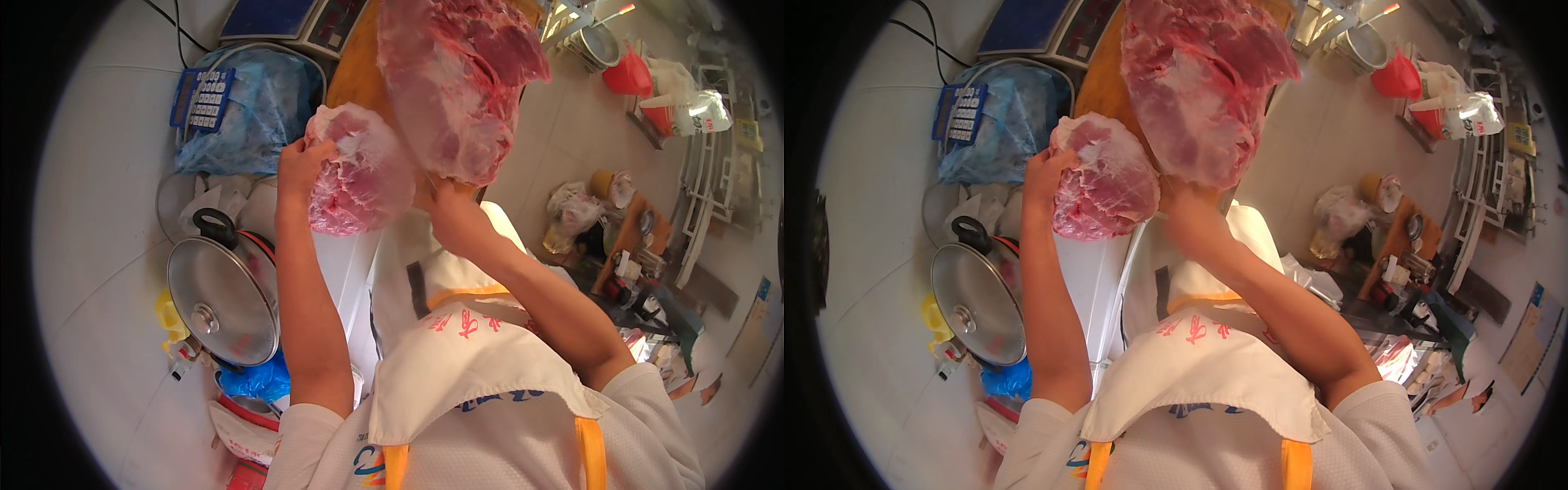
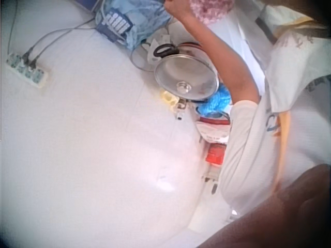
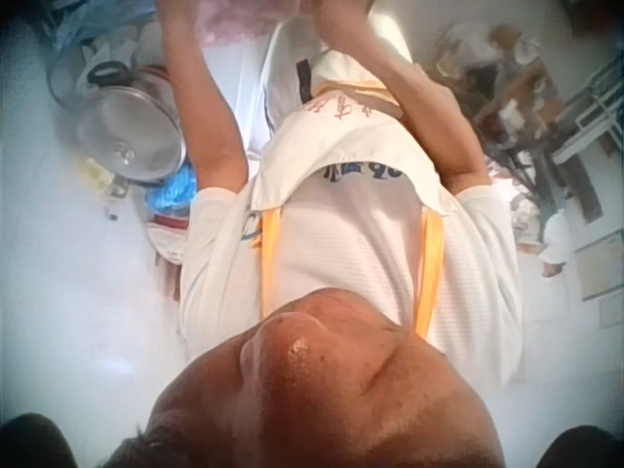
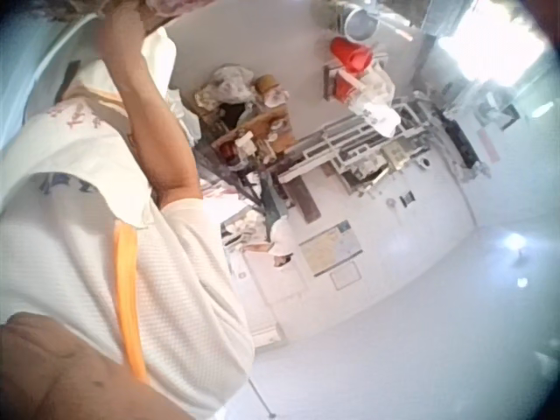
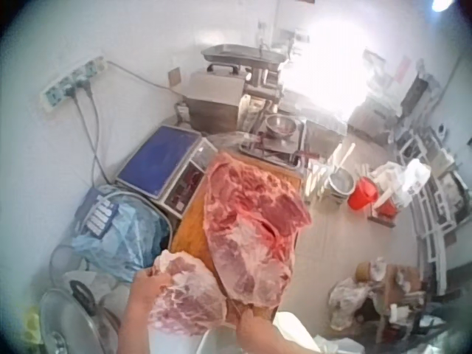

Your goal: The person trims and cuts a large piece of raw pork on a wooden cutting board using a knife, occasionally picking up small pieces and placing them into a meat grinder.

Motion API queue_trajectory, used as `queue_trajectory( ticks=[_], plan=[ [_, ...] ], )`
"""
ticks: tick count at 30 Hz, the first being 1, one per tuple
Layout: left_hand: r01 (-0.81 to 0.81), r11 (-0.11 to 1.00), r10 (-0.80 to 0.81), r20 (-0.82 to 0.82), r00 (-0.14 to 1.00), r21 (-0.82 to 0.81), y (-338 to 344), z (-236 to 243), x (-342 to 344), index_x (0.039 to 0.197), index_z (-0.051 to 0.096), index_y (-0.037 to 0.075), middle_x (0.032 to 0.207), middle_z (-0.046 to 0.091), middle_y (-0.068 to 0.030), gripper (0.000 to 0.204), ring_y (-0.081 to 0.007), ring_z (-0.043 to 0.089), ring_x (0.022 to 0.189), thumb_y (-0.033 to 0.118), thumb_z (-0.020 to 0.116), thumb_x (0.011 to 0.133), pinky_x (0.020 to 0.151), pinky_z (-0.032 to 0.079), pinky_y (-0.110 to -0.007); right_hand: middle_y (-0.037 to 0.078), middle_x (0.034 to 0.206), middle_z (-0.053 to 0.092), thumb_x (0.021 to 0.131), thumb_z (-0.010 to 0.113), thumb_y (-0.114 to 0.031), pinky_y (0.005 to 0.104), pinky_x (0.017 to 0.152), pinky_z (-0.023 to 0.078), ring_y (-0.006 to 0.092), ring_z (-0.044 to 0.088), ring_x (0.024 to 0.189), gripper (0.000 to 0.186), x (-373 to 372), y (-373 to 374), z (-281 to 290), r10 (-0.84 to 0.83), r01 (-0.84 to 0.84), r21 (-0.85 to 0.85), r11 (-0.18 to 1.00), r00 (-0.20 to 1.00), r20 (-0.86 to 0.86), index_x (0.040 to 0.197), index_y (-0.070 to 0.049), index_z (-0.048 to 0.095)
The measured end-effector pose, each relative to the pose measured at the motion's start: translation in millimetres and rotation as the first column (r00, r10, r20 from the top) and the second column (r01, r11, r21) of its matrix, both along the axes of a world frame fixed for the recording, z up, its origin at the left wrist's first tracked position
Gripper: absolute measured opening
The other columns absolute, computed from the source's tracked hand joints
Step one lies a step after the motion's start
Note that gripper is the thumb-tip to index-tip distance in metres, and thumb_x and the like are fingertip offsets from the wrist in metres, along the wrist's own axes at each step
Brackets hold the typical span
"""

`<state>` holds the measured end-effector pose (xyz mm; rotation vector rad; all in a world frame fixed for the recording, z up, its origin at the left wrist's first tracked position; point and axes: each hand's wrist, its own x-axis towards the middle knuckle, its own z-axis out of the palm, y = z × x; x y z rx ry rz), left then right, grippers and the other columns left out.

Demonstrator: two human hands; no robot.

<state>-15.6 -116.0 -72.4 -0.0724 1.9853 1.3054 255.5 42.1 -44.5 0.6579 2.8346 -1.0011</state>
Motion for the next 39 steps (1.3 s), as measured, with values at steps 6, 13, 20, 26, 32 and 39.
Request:
queue_trajectory(
  ticks=[6,13,20,26,32,39],
  plan=[
    [0.192,0.938,-0.203,0.008,0.979,0.289,2,24,10,0.115,0.079,-0.002,0.104,0.079,-0.0075,0.043,-0.0212,0.075,0.095,0.006,0.088,0.074,0.089,0.059,-0.033,0.025,0.088,0.072,0.111,0.061,-0.023,0.0546,0.076,0.055,0.0454,0.069,0.079,0.029,45,25,68,-0.136,0.332,-0.415,0.847,0.891,0.434,0.128,0.0,0.056],
    [0.196,0.975,-0.218,0.259,0.941,0.108,0,21,8,0.108,0.078,-0.004,0.096,0.078,-0.0091,0.04,-0.0221,0.075,0.084,-0.003,0.083,0.068,0.079,0.061,-0.036,0.01,0.073,0.062,0.114,0.057,-0.026,0.0389,0.051,0.049,0.0199,0.058,0.053,0.022,51,43,87,-0.285,0.426,-0.59,0.686,0.903,0.321,0.119,-0.005,0.052],
    [0.167,0.984,-0.168,-0.001,0.986,0.062,5,48,42,0.095,0.077,-0.003,0.094,0.075,-0.004,0.036,-0.0167,0.07,0.084,0.002,0.081,0.06,0.077,0.056,-0.032,0.006,0.071,0.06,0.114,0.058,-0.027,0.0346,0.047,0.047,0.014,0.054,0.049,0.024,56,67,106,-0.387,0.485,-0.693,0.534,0.868,0.31,0.111,-0.004,0.053],
    [0.194,0.972,-0.22,-0.217,0.951,-0.134,32,81,60,0.102,0.075,-0.004,0.096,0.078,-0.0051,0.043,-0.0165,0.071,0.084,-0.004,0.079,0.059,0.078,0.057,-0.032,0.004,0.063,0.056,0.118,0.053,-0.021,0.032,0.043,0.043,0.0122,0.052,0.046,0.023,64,101,93,-0.444,0.417,-0.75,0.514,0.877,0.183,0.102,-0.004,0.049],
    [0.133,0.916,-0.323,-0.499,0.804,-0.377,64,132,88,0.099,0.073,-0.001,0.089,0.076,-0.0061,0.041,-0.0147,0.068,0.081,0.0,0.085,0.059,0.077,0.056,-0.033,0.002,0.062,0.052,0.118,0.052,-0.022,0.031,0.042,0.041,0.0112,0.046,0.045,0.023,68,125,90,-0.473,0.413,-0.818,0.401,0.858,0.201,0.102,-0.005,0.048],
    [0.034,0.937,-0.295,-0.739,0.605,-0.346,144,245,91,0.093,0.064,0.002,0.083,0.065,-0.002,0.034,-0.0143,0.057,0.077,0.001,0.083,0.064,0.074,0.051,-0.031,0.002,0.064,0.053,0.119,0.053,-0.024,0.0294,0.042,0.039,0.0098,0.047,0.044,0.022,79,161,89,-0.564,0.364,-0.876,0.317,0.815,0.135,0.106,-0.006,0.052]
  ],
)
